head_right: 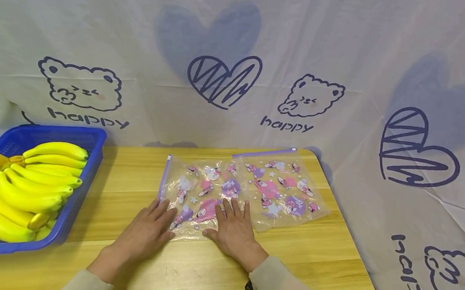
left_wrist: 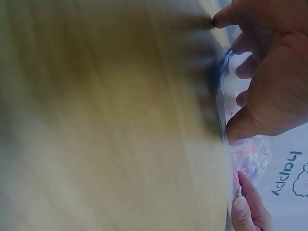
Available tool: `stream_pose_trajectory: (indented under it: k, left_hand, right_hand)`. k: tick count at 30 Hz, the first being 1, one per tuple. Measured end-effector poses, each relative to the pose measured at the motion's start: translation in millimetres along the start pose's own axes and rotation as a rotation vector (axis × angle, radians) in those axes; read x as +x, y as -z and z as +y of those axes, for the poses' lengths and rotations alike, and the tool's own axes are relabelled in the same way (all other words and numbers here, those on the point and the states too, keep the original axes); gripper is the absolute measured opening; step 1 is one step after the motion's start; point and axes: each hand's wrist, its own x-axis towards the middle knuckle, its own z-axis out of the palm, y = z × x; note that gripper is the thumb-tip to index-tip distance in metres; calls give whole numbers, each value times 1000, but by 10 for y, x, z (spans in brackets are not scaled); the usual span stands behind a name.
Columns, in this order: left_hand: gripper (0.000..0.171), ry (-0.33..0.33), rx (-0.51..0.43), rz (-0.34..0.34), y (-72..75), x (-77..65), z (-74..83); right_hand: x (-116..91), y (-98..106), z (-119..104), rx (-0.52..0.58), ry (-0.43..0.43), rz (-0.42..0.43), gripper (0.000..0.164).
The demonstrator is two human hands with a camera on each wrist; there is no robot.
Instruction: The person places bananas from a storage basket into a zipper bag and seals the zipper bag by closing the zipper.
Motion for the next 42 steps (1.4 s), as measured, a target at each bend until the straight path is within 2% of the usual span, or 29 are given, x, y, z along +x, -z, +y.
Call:
stream_pose_trajectory:
  k: [4, 10, 19, 25, 30, 42]
  left_hand:
    - [66, 44, -3, -79, -6, -28, -3]
    - [68, 89, -2, -131, 3, -99, -12]
    - [70, 92, -9, -126, 13, -199, -35]
    - [65, 91, -82, -120, 53, -206, -74]
    - [61, 78, -76, -93, 49, -212, -90]
    - [62, 52, -64, -52, -1, -209, -41]
  right_hand:
    - [14, -43, 58, -6, 25, -10, 85]
    - [12, -29, 104, 36, 39, -37, 85]
    - [24, 20, 123, 52, 42, -93, 86]
    - [51, 129, 26, 58, 9, -114, 84]
    - [62, 183, -58, 70, 14, -124, 78]
    - [50, 184, -37, 68, 2, -94, 75]
